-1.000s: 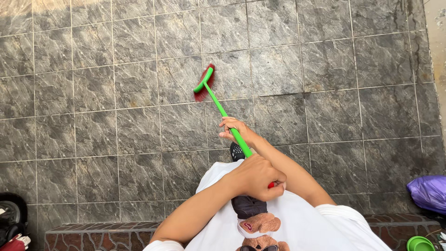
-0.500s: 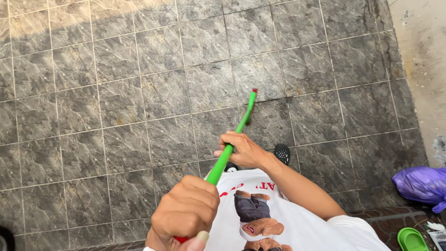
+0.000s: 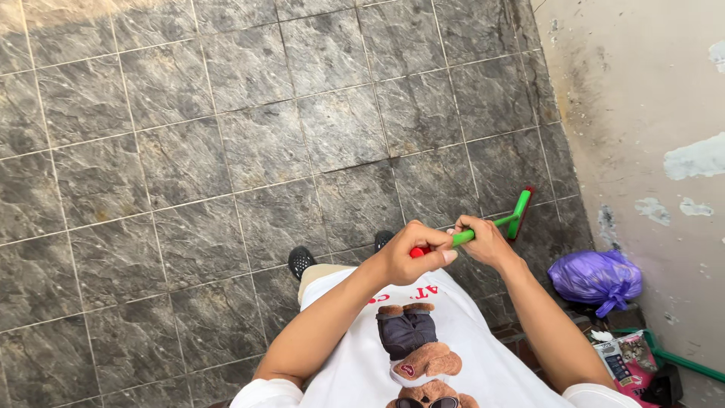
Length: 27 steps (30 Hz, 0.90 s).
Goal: The person sweeps a tiled floor using a green broom with red bristles. They move the broom back and forth across the surface, gathering debris into a red dustpan positioned nearby. The person navigates around a parked car and a covered scooter while cleaning.
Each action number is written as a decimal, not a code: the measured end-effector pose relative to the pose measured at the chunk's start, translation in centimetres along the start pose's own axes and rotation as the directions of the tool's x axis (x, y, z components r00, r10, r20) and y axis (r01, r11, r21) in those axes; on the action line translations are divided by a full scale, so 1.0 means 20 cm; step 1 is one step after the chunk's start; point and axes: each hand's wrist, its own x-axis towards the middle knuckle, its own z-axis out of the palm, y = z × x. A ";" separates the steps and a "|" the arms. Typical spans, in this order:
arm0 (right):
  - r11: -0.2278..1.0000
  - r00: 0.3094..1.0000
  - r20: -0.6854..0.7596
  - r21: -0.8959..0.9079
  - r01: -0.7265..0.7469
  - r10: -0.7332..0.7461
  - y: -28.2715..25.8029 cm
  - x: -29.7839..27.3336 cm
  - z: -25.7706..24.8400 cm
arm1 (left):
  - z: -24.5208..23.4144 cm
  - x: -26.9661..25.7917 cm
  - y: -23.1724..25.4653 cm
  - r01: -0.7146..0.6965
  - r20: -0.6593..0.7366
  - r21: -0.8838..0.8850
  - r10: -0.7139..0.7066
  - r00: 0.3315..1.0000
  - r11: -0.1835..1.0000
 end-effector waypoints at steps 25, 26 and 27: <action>0.593 0.758 0.026 0.641 0.488 -0.652 -0.96 0.55 0.69 | -0.09 -0.25 0.84 0.029 -0.112 0.676 0.065 0.992 0.736; 0.580 0.745 0.038 0.654 0.485 -0.666 -1.00 0.62 0.78 | -0.15 -0.28 0.82 0.061 -0.137 0.695 0.048 0.989 0.716; 0.570 0.716 0.042 0.639 0.517 -0.697 -1.04 0.68 0.87 | -0.20 -0.31 0.80 0.095 -0.162 0.712 0.032 0.986 0.696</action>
